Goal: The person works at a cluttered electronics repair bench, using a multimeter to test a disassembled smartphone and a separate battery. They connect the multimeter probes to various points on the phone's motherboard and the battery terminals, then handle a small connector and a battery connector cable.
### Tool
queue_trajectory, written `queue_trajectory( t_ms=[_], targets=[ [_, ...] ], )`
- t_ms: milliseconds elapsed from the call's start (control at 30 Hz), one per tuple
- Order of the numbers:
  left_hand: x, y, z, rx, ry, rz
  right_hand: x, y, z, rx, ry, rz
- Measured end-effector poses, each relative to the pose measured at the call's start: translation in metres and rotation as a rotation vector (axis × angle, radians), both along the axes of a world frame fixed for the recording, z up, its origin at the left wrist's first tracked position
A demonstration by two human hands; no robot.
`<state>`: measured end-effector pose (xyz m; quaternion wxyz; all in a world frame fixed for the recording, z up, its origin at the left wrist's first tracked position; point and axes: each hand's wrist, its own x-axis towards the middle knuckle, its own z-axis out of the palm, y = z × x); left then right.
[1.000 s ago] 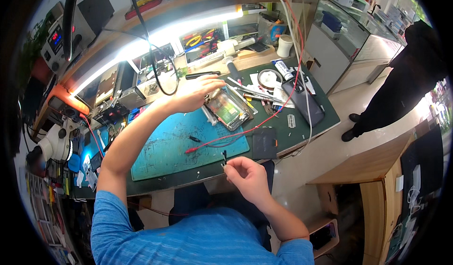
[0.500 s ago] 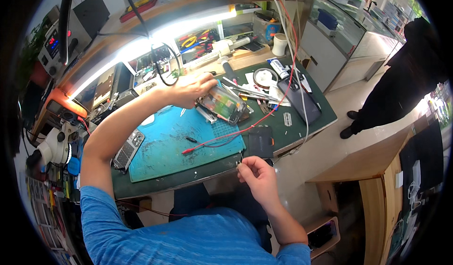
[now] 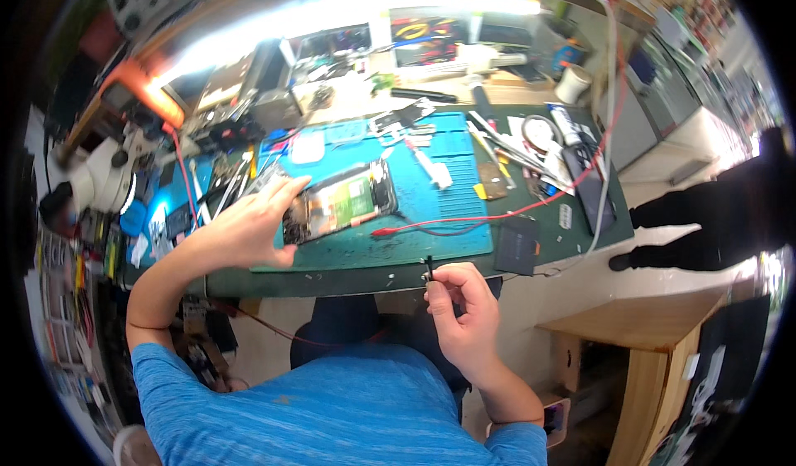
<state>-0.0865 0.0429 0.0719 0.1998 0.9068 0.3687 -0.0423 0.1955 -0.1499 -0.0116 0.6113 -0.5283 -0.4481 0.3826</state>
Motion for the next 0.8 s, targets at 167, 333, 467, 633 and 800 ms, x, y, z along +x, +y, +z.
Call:
queue_trajectory(
  t_ms=[167, 333, 467, 633, 800],
  targets=[
    [-0.042, -0.043, -0.055, 0.214, -0.196, 0.074, -0.038, 0.029, -0.002, -0.076, 0.040, 0.116],
    [-0.046, -0.059, -0.080, 0.313, -0.395, 0.150, -0.071, 0.051, -0.008, -0.025, -0.208, 0.259],
    [-0.051, -0.063, -0.100, 0.281, -0.520, 0.216, -0.084, 0.066, -0.012, -0.043, -0.249, 0.273],
    [-0.055, -0.064, -0.102, 0.271, -0.529, 0.247, -0.089, 0.085, -0.011, 0.117, -0.462, 0.312],
    [-0.060, -0.059, -0.102, 0.234, -0.577, 0.247, -0.094, 0.109, -0.013, 0.404, -0.851, 0.281]
  ],
)
